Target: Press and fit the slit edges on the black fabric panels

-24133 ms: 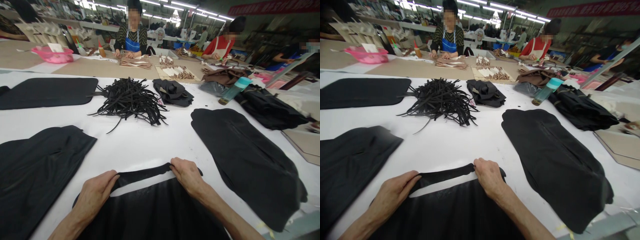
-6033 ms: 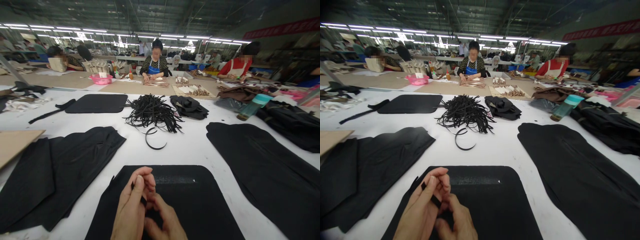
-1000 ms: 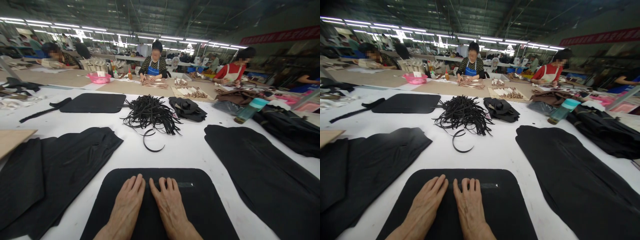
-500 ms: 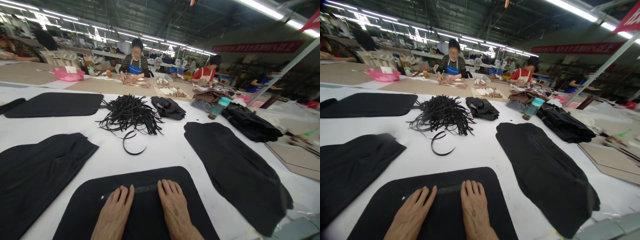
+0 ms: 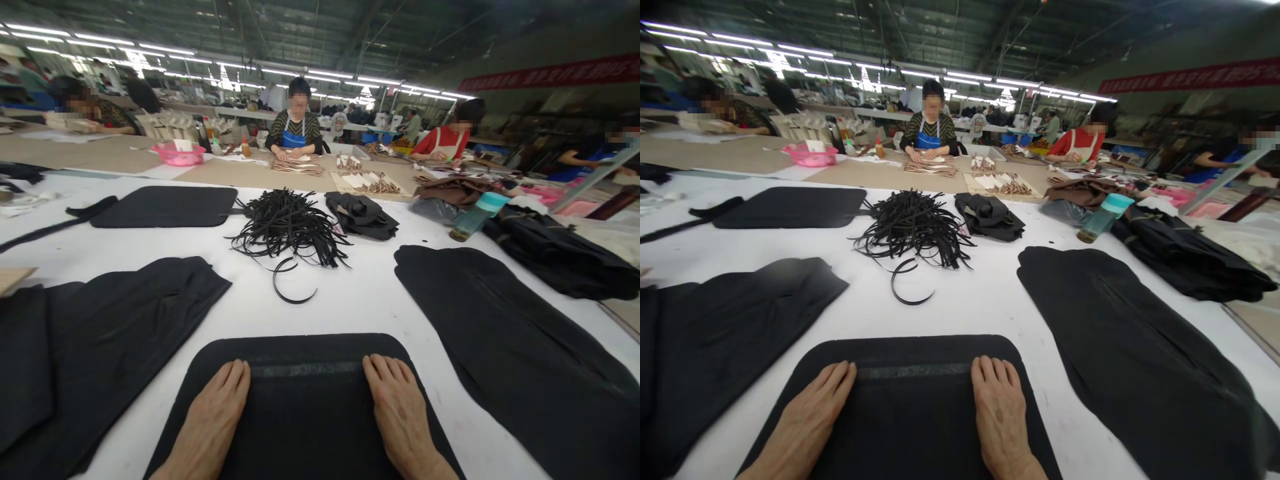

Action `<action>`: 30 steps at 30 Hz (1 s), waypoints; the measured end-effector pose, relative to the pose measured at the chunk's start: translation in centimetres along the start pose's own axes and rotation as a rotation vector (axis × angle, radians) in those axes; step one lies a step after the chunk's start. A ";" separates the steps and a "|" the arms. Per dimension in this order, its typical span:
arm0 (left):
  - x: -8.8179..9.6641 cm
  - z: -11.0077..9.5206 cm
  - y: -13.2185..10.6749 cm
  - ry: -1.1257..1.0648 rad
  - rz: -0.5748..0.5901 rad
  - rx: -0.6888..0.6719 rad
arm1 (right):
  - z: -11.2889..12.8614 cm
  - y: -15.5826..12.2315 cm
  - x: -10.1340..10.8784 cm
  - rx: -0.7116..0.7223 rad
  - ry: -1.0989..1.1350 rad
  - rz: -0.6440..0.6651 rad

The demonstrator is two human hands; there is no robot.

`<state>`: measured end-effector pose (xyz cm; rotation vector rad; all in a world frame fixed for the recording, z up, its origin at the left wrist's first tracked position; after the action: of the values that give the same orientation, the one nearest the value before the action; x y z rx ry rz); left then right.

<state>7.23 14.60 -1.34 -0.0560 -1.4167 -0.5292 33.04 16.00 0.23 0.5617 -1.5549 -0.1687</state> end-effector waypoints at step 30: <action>2.2 -10.3 -3.8 -0.408 -0.354 -0.489 | 8.9 5.9 -0.5 0.071 0.434 0.257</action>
<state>15.47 7.02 -2.08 -0.3244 -1.6720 -1.2043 22.91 19.25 1.71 0.4151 -1.1975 0.1949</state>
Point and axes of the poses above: each hand's wrist, its own y-axis towards the middle knuckle, its own x-axis out of the back of the hand, z = x × y, the point moved 7 cm from there along y, towards the middle knuckle, and after that the axes turned 15 degrees about -z, right-handed, at the moved point
